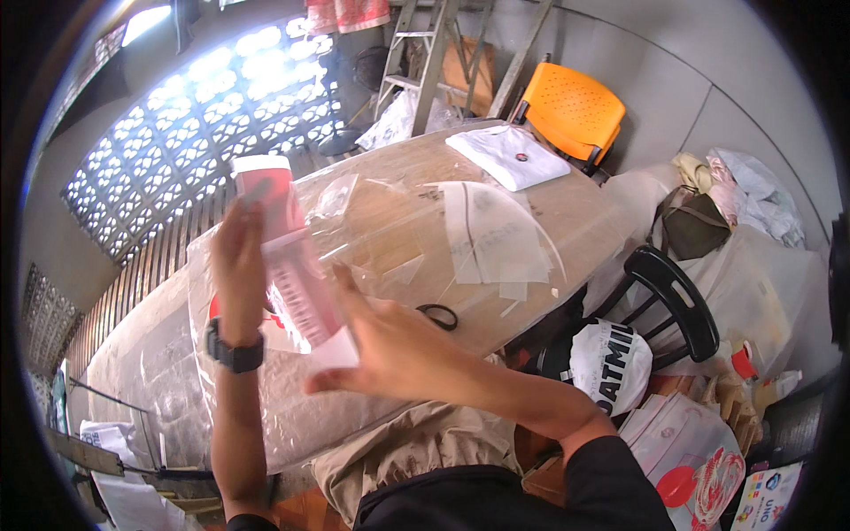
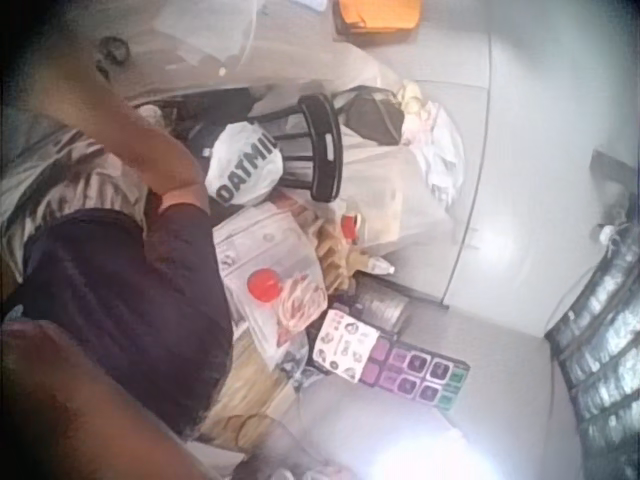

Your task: The person uses scissors to cut around various printed designs on transparent film, separating them from the larger sheet and each other on a table.

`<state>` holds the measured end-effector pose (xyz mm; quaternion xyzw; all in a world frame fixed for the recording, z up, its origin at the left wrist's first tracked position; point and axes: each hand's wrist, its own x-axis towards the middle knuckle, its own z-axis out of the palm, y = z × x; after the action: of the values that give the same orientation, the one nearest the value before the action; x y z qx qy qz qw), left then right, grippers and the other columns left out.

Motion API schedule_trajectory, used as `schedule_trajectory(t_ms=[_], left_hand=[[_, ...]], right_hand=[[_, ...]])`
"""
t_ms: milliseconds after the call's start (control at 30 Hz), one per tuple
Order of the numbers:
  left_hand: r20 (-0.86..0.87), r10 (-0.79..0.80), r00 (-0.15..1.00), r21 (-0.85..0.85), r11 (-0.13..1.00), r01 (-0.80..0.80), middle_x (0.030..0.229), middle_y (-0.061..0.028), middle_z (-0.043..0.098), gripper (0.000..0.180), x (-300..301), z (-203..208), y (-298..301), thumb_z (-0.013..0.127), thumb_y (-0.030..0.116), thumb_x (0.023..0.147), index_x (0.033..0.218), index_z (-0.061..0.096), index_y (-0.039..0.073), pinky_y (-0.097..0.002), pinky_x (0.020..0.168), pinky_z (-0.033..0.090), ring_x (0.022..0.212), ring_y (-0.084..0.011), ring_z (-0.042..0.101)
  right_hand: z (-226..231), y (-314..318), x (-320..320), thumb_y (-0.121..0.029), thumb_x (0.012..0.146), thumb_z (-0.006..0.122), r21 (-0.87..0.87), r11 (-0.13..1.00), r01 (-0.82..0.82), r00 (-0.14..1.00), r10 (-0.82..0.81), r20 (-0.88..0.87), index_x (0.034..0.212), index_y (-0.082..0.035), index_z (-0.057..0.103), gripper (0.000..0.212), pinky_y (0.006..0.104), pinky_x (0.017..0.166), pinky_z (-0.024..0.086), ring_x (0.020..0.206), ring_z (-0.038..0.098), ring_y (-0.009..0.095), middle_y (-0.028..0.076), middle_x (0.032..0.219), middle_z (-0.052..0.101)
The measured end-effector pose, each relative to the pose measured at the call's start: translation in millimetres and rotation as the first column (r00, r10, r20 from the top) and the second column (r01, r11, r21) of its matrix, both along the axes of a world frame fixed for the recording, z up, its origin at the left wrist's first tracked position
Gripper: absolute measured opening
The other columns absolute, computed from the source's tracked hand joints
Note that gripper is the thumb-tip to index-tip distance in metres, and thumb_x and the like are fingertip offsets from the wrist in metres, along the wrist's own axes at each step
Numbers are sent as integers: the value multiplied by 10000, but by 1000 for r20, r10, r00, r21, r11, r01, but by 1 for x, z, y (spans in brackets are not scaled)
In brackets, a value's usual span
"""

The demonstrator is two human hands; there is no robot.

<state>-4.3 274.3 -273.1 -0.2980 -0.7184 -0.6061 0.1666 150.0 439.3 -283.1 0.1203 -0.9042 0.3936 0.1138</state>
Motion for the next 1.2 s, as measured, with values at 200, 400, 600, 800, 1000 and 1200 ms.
schedule_trajectory(t_ms=[200,400,600,800,1000,1200], left_hand=[[177,-352,919,-83,925,370,1381,-109,569,438,-3,1,58,532,150,1017,1432,476,22,-344,981,499,1215,-219,579],[-66,-226,972,-468,867,170,1360,-203,581,445,33,-30,20,634,56,906,1345,564,28,-386,1055,432,1288,-318,545],[44,-106,993,-561,820,112,1364,-212,572,442,19,-104,-17,637,49,878,1315,579,18,-414,1084,405,1310,-369,512],[63,-110,992,-575,808,126,1342,-212,584,399,15,-112,-15,625,56,886,1280,593,9,-412,1056,426,1268,-371,543],[35,-199,979,-557,810,185,1322,-206,596,358,21,-109,-12,616,37,884,1239,608,-9,-393,1045,435,1255,-363,556],[-13,-233,972,-557,809,186,1309,-205,588,330,17,-118,-15,632,55,872,1196,620,-8,-411,1053,430,1256,-385,535]], right_hand=[[-45,68,-145,-74,838,611,-284,942,178,977,-203,-61,970,34,676,183,403,686,524,749,674,278,207,822,680],[-37,304,-203,4,817,621,-827,487,280,742,-656,-136,849,-3,643,40,346,567,497,620,573,165,50,739,607],[-100,434,-167,29,836,620,-875,26,483,422,-883,206,1068,-10,588,238,380,553,503,693,606,187,68,902,630],[-148,421,-153,67,845,581,-918,-34,395,494,-835,243,1147,-11,569,312,408,644,584,817,680,257,127,1044,647],[-138,406,-151,71,849,576,-895,-114,430,591,-715,375,1210,-18,527,374,442,702,615,885,693,276,144,1082,644],[-135,410,-130,-7,872,634,-854,51,518,635,-692,344,1219,-20,531,363,464,714,621,939,685,295,147,1119,637]])
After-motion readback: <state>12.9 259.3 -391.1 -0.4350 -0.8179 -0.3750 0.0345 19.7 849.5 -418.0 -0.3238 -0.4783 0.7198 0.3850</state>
